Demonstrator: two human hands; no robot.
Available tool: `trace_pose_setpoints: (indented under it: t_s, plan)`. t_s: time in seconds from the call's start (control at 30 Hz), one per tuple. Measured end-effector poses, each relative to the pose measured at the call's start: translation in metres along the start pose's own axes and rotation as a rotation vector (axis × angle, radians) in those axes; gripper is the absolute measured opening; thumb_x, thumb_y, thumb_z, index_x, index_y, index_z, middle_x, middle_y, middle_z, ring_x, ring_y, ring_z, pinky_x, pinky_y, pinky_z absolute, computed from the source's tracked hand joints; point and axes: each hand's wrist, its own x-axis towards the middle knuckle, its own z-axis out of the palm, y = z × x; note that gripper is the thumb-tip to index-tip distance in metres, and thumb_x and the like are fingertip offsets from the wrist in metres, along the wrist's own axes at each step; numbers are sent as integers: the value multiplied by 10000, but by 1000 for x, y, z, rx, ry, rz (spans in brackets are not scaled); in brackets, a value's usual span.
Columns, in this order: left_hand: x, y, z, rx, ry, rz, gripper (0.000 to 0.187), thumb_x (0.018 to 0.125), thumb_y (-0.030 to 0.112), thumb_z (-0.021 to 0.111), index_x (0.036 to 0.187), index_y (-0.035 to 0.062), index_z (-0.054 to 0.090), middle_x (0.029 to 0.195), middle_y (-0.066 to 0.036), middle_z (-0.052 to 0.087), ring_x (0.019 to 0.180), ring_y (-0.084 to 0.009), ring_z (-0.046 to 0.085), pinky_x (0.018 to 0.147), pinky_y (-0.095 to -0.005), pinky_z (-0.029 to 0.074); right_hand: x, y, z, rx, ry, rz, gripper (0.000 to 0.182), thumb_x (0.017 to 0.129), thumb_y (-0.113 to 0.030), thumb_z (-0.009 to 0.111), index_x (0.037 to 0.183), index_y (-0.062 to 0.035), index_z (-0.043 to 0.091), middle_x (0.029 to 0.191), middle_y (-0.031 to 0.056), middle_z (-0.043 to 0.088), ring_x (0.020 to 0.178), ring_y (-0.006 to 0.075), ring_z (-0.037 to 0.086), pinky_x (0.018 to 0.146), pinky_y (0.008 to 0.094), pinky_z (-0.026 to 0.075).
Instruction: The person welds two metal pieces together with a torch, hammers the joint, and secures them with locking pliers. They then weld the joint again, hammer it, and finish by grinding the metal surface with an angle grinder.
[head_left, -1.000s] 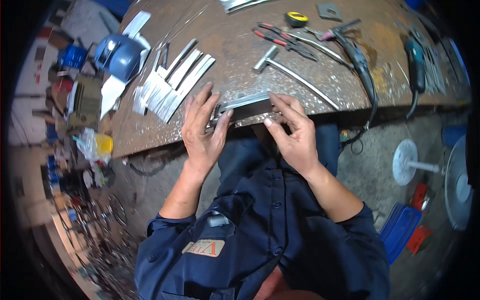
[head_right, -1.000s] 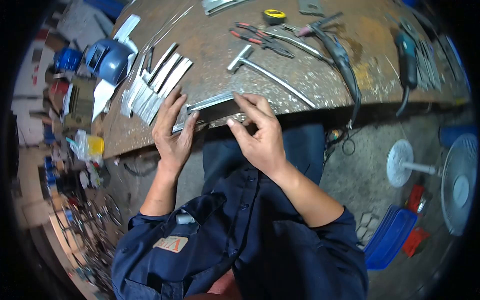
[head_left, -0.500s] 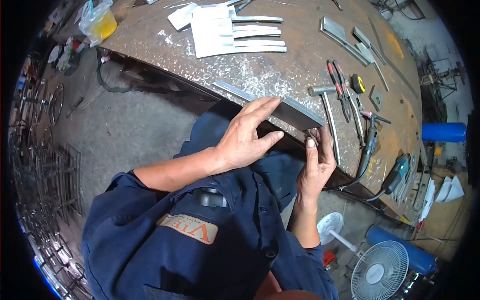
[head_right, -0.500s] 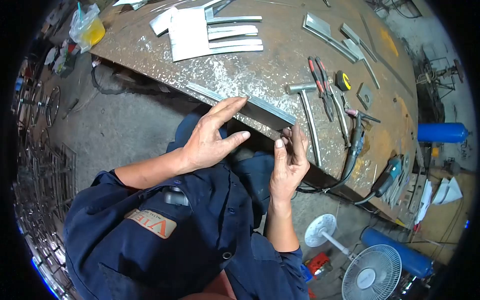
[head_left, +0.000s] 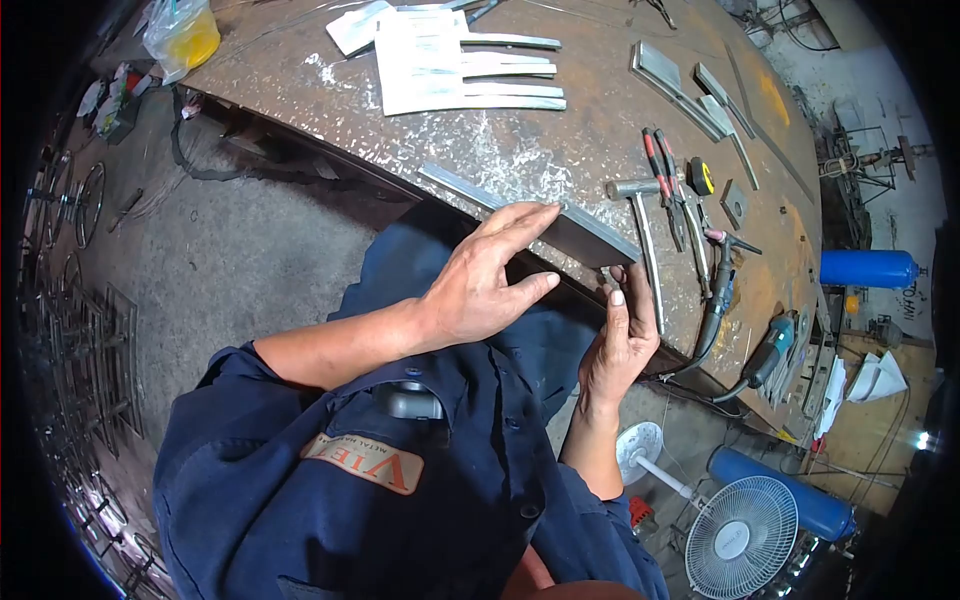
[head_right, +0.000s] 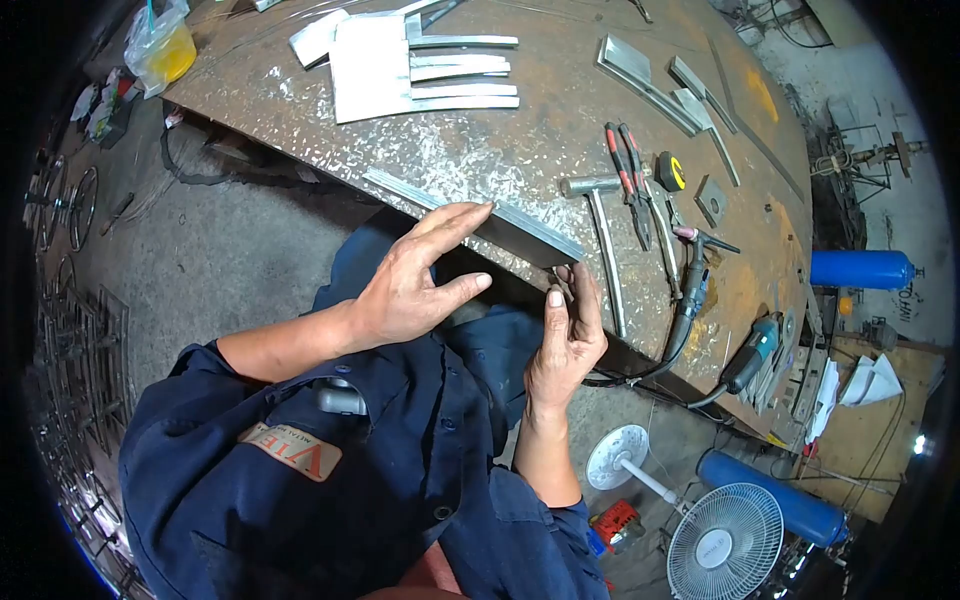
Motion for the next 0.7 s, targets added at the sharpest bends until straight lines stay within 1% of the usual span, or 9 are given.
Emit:
trace_pose_setpoints:
  t_s: [0.17, 0.23, 0.3, 0.37, 0.43, 0.47, 0.57, 0.6, 0.7]
  plan:
    - [1, -16, -21, 162, 65, 23, 397, 902, 67, 773, 1289, 5, 706, 1327, -172, 696, 1213, -288, 681, 1041, -363, 523, 5, 0, 2, -22, 29, -21, 476, 1031, -13, 655, 1482, 94, 548, 1330, 155, 625, 1139, 202, 652, 1050, 339, 502]
    - [-1, -21, -32, 150, 150, -141, 401, 899, 49, 773, 1292, 9, 706, 1271, -154, 704, 1101, -253, 694, 937, -334, 548, 9, -6, 2, -123, -38, -21, 497, 1026, -9, 669, 1501, 65, 545, 1271, 121, 622, 1066, 159, 627, 989, 314, 515]
    - [0, -29, -46, 295, 224, -87, 396, 895, 36, 775, 1285, 16, 708, 1216, -141, 705, 1007, -231, 684, 856, -321, 548, 26, -11, 2, -166, -20, -14, 587, 957, -53, 765, 1501, 29, 561, 1245, 130, 619, 1067, 206, 618, 992, 368, 507]
    - [1, -40, -60, 571, 254, 96, 379, 887, 25, 782, 1260, 22, 714, 1205, -138, 703, 966, -230, 679, 776, -314, 548, 47, -35, 10, -960, -31, -663, 659, 855, -146, 852, 1446, 11, 607, 1248, 158, 626, 1122, 300, 611, 1029, 432, 476]
    - [0, -38, -66, 609, 241, 102, 250, 924, 50, 782, 1162, -7, 735, 1050, -104, 749, 830, -181, 674, 675, -294, 531, 60, -68, 28, -1194, -233, -746, 723, 775, -236, 889, 1414, -20, 630, 1233, 184, 629, 1154, 373, 589, 1049, 486, 447]
    - [-5, -38, -64, 615, 224, 110, 250, 924, 50, 782, 1162, -7, 735, 1050, -104, 749, 830, -181, 674, 675, -294, 531, 65, -73, 39, -1169, -317, -777, 536, 790, -210, 859, 1264, -24, 692, 1184, 178, 681, 1143, 334, 635, 1025, 457, 462]
    - [-17, -27, -47, 51, 48, -398, 237, 1029, 192, 736, 991, -40, 761, 785, -51, 749, 641, -78, 611, 602, -253, 506, 75, -65, 60, -1290, -605, -564, 290, 801, -165, 819, 1034, -29, 712, 1093, 182, 729, 1102, 322, 690, 967, 438, 496]
    - [-17, -26, -43, -29, 20, -508, 267, 1041, 215, 719, 1013, -47, 761, 821, -76, 762, 651, -82, 629, 607, -240, 518, 76, -60, 61, -1197, -524, -617, 161, 805, -138, 790, 822, -38, 665, 893, 186, 745, 928, 339, 746, 814, 441, 547]
    - [-12, -29, -40, -297, 3, -667, 365, 1066, 272, 681, 1138, -83, 725, 957, -149, 785, 712, -109, 690, 627, -220, 561, 83, -62, 52, -1084, -583, -567, 198, 815, -151, 795, 759, -31, 648, 762, 188, 709, 773, 386, 736, 677, 471, 554]
